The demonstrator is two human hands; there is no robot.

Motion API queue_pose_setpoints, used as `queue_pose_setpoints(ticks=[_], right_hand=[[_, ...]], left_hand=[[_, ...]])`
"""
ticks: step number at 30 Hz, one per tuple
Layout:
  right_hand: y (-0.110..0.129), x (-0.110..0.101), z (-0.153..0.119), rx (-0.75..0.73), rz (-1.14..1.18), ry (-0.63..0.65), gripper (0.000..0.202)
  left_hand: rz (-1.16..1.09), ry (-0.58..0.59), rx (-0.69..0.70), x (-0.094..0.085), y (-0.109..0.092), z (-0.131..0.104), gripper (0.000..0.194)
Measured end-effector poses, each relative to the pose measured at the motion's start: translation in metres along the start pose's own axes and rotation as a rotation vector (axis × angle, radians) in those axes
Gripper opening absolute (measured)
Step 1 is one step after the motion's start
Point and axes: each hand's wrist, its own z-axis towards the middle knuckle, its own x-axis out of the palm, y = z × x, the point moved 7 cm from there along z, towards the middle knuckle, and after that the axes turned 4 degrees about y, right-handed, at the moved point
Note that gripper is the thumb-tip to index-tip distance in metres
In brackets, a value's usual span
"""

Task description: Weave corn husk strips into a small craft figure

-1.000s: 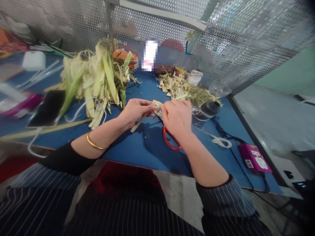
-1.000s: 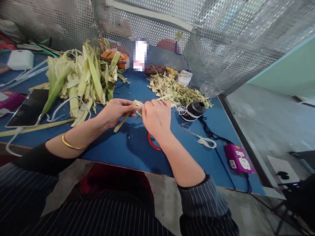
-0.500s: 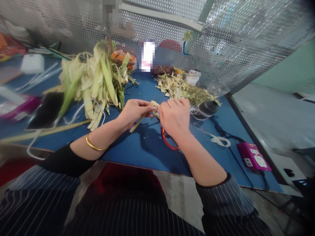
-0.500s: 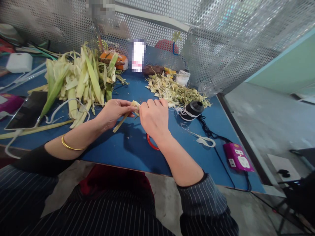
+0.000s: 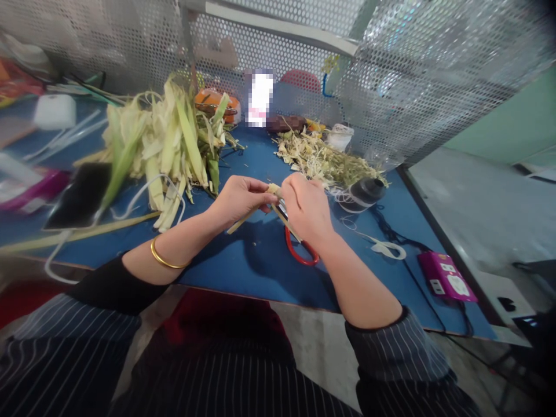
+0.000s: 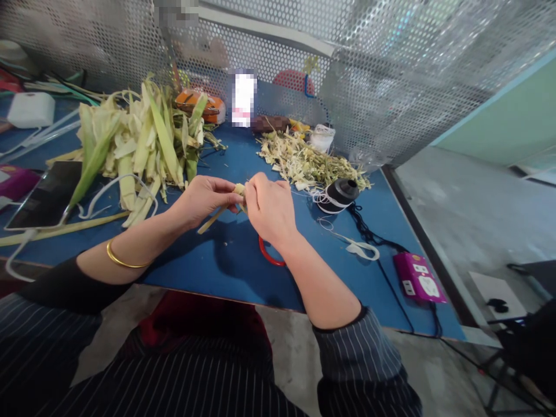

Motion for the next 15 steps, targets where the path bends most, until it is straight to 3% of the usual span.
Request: queue_pose_setpoints(ticks=[3, 6, 15], right_hand=[[-0.003, -0.004, -0.001, 0.028, 0.146, -0.067, 0.01], [-0.008, 0.0, -0.002, 0.048, 0.202, -0.105, 0.013], [0.002, -0.002, -0.002, -0.014, 0.084, -0.092, 0.018]], left_hand=[[-0.032, -0.019, -0.007, 0.001, -0.001, -0.001, 0.01], [-0.06, -0.04, -0.015, 0.001, 0.0, -0.001, 0.01], [-0.025, -0.004, 0.006, 0.003, 0.002, -0.001, 0.006]])
